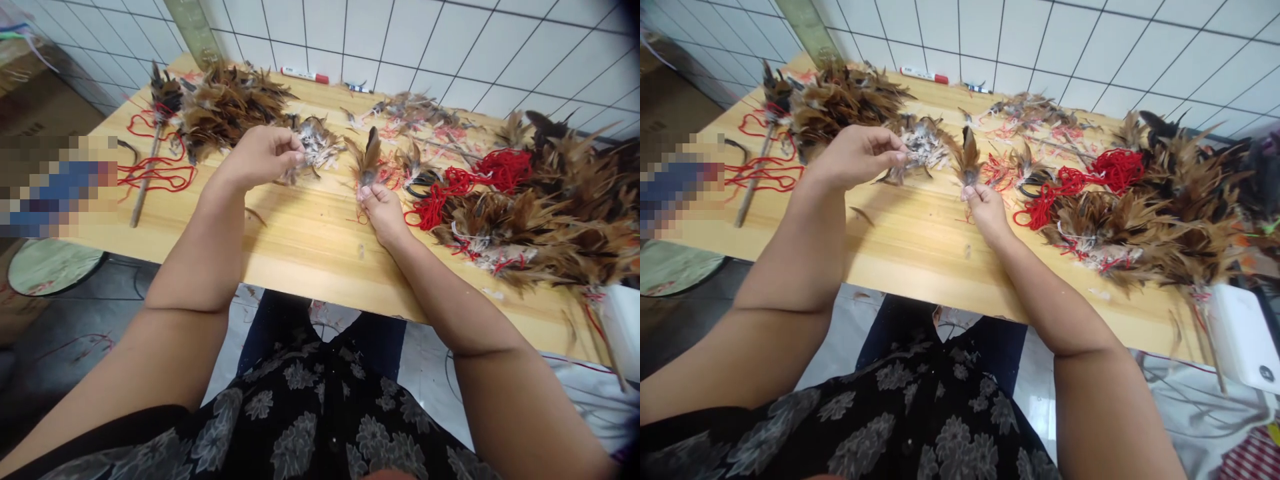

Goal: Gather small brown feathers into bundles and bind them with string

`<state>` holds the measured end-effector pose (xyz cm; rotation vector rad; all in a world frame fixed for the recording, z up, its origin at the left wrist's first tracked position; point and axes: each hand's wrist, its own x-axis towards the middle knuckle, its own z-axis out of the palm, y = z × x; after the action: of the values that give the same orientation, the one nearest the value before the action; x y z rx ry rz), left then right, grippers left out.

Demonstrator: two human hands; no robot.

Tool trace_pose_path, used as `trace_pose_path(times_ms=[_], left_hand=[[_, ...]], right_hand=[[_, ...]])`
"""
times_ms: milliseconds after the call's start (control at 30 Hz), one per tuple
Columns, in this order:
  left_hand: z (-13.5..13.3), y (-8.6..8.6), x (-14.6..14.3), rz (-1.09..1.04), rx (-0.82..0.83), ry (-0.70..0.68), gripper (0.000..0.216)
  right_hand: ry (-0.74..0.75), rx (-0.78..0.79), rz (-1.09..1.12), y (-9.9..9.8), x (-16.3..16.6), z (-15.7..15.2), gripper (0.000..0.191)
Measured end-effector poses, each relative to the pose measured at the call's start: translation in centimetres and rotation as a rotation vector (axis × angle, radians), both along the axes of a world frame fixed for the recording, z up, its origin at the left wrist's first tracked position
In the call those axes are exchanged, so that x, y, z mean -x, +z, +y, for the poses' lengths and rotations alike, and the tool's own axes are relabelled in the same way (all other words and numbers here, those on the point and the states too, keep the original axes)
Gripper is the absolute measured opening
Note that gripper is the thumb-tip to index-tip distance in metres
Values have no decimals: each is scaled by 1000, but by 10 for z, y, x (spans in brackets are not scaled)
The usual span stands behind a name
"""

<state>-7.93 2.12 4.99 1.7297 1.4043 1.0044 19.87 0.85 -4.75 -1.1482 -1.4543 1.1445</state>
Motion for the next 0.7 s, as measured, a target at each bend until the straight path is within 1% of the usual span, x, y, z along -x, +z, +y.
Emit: trace_pose_path(times_ms=[100, 200, 333, 433, 567, 700], left_hand=[[1, -6, -7, 180, -128, -132, 6], [1, -14, -16, 378, -266, -280, 12], [-1, -24, -28, 507, -360, -408, 17], [-2, -30, -34, 545, -391, -447, 21], [-3, -34, -37, 574, -417, -470, 24], [-2, -35, -37, 605, -446, -466, 22]], right_hand=[[-42, -10, -32, 2, 2, -1, 56], [-78, 0, -79, 5, 5, -2, 50], [-61, 1, -133, 6, 9, -4, 43], [-49, -23, -188, 2, 11, -3, 43], [-21, -38, -277, -4, 11, 1, 43], [37, -57, -338, -7, 8, 4, 35]])
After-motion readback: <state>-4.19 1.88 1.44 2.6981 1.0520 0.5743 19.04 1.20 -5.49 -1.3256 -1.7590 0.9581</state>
